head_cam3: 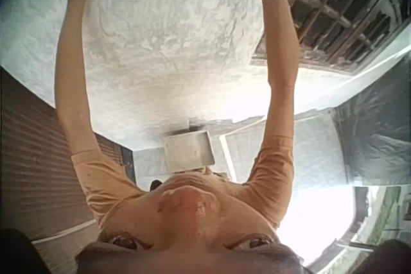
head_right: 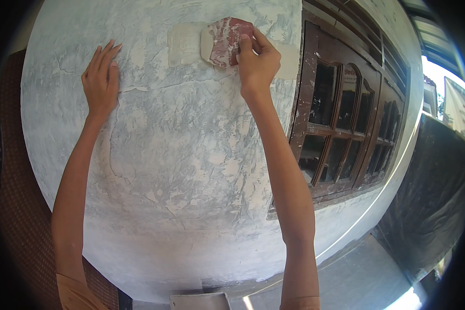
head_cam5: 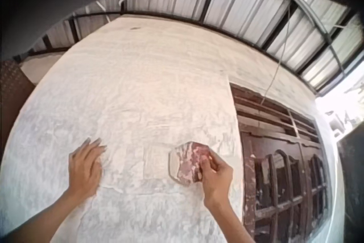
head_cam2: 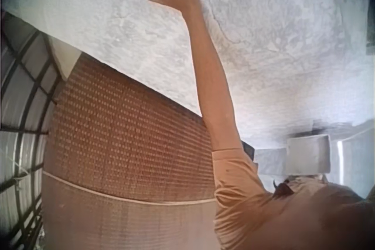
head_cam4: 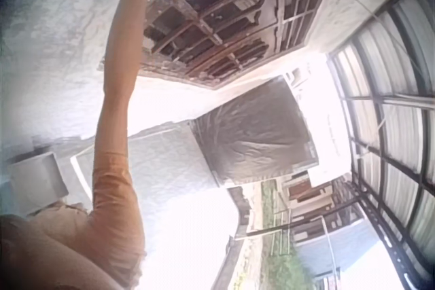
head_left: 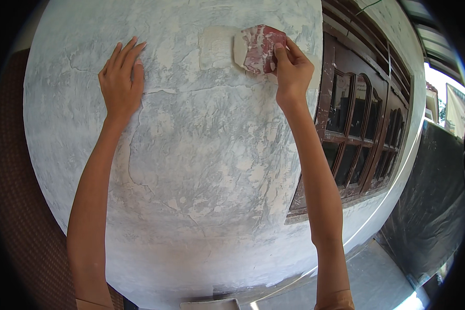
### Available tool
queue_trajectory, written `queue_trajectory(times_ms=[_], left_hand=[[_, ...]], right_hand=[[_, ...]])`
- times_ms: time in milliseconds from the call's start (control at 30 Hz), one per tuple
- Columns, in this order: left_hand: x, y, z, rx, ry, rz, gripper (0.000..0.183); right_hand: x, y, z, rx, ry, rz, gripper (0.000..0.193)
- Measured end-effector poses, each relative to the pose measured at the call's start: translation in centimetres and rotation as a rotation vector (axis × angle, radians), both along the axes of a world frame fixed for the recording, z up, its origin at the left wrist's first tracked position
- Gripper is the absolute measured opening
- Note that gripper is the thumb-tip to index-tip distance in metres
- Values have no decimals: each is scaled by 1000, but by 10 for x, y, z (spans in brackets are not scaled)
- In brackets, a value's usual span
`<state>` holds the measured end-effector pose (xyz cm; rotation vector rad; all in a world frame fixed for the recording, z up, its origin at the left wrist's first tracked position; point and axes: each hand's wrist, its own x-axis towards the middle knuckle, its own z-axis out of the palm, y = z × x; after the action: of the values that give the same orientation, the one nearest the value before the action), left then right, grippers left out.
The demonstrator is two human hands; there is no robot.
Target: The person applies white wall filler to an exterior wall using a plastic scraper.
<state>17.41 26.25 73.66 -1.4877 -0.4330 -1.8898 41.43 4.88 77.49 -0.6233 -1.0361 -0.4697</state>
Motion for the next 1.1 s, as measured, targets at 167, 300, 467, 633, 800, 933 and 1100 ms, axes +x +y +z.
queue_trajectory(times_ms=[167, 300, 467, 633, 800, 933, 1100], left_hand=[[0, 5, -2, 3, 1, 11, 37], [3, 4, -2, 13, -17, 11, 37], [4, 3, 0, 18, -26, 32, 37], [4, 7, 0, 31, -15, 20, 36], [2, 6, -1, 19, -29, 43, 37], [4, 4, -1, 28, -41, 50, 37], [-1, 7, 0, 43, -30, 13, 35]], right_hand=[[24, -5, 3, 7, 70, -23, 33], [87, -51, -7, 140, 226, -57, 27], [72, -48, -2, 268, 165, 26, 27], [42, -16, 8, 39, 105, 35, 29], [102, -56, 2, 209, 238, -29, 27], [81, -53, 5, 307, 194, 59, 26], [-19, 15, 13, 7, -1, 67, 33]])
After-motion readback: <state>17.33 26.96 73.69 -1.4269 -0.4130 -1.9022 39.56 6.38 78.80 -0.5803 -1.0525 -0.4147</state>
